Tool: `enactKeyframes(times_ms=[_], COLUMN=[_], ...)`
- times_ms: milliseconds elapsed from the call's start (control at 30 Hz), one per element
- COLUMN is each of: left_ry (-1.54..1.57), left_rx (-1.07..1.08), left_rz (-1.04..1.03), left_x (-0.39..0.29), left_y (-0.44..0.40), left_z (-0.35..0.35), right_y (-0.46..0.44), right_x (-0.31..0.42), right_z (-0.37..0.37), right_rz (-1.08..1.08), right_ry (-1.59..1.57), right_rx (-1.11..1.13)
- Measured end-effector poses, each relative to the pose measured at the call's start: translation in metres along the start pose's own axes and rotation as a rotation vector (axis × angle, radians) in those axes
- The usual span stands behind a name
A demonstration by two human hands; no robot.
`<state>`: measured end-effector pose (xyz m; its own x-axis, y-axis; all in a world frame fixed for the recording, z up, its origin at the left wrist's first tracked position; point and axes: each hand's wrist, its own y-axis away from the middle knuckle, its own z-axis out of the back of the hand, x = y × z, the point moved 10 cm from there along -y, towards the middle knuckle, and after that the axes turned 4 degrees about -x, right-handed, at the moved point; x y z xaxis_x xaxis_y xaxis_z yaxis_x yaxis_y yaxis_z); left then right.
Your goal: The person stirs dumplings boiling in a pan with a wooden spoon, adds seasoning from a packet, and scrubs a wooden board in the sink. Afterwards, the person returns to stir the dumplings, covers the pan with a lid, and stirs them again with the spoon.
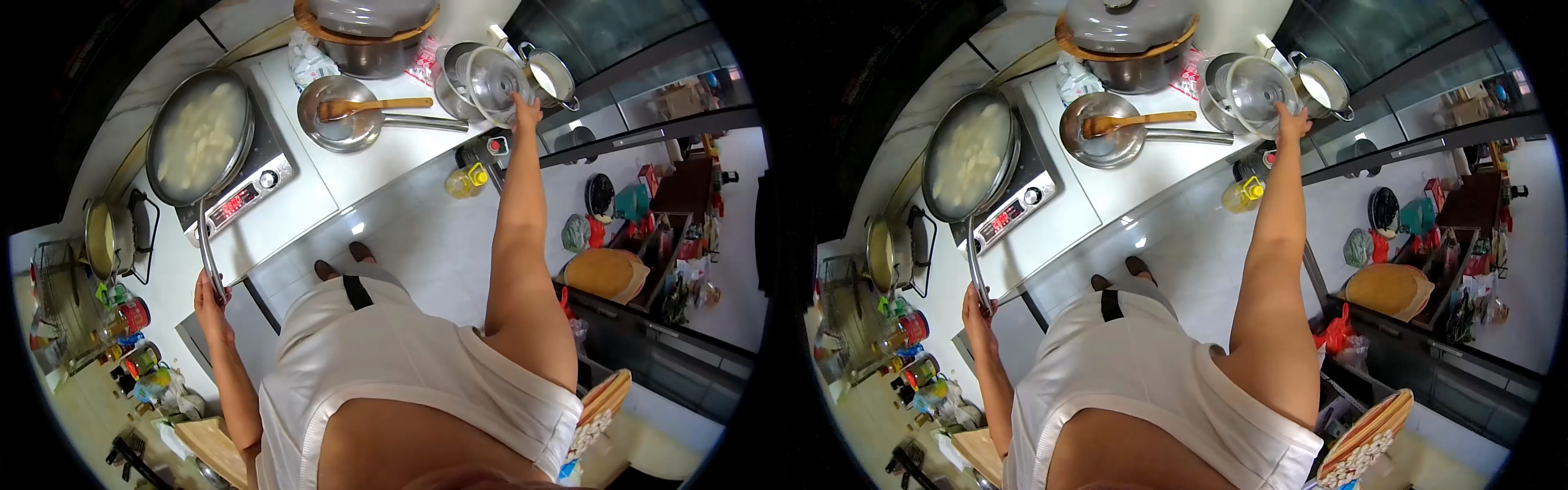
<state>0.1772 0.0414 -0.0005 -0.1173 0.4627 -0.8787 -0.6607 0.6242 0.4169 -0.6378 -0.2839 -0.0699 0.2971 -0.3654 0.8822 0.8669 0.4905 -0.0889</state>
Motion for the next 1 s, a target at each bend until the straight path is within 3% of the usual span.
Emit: enactKeyframes(times_ms=[33, 167, 267, 467, 600, 667, 800, 933, 1000], left_ry=[0.0, 0.022, 0.042, 0.063, 0.092, 0.114, 0.143, 0.186, 0.228], left_rx=[-0.003, -0.016, -0.023, -0.058, -0.078, -0.097, -0.104, -0.14, -0.148], left_rz=[-0.001, -0.002, 0.01, 0.036, 0.034, 0.021, 0.031, 0.044, 0.041], left_x=[0.0, 0.006, 0.011, 0.011, 0.025, 0.025, 0.032, 0.035, 0.039], left_y=[0.002, 0.002, 0.004, 0.011, 0.01, 0.01, 0.013, 0.022, 0.024], left_z=[0.001, 0.004, 0.008, 0.011, 0.022, 0.025, 0.029, 0.033, 0.033], right_y=[0.002, 0.024, 0.029, -0.001, -0.039, -0.023, 0.026, 0.12, 0.2], right_x=[0.004, 0.071, 0.102, 0.07, 0.042, 0.049, 0.101, 0.176, 0.215], right_z=[-0.003, 0.007, -0.016, -0.06, -0.086, -0.066, -0.029, -0.018, -0.019], right_rz=[0.016, 0.42, 0.537, 0.223, 0.258, 0.176, 0.278, 0.843, 1.045], right_ry=[0.001, 0.051, 0.234, 0.414, 0.613, 0.535, 0.65, 0.306, 0.093], right_rx=[0.009, -0.184, -0.248, 0.009, 0.118, 0.088, -0.127, -0.242, -0.088])
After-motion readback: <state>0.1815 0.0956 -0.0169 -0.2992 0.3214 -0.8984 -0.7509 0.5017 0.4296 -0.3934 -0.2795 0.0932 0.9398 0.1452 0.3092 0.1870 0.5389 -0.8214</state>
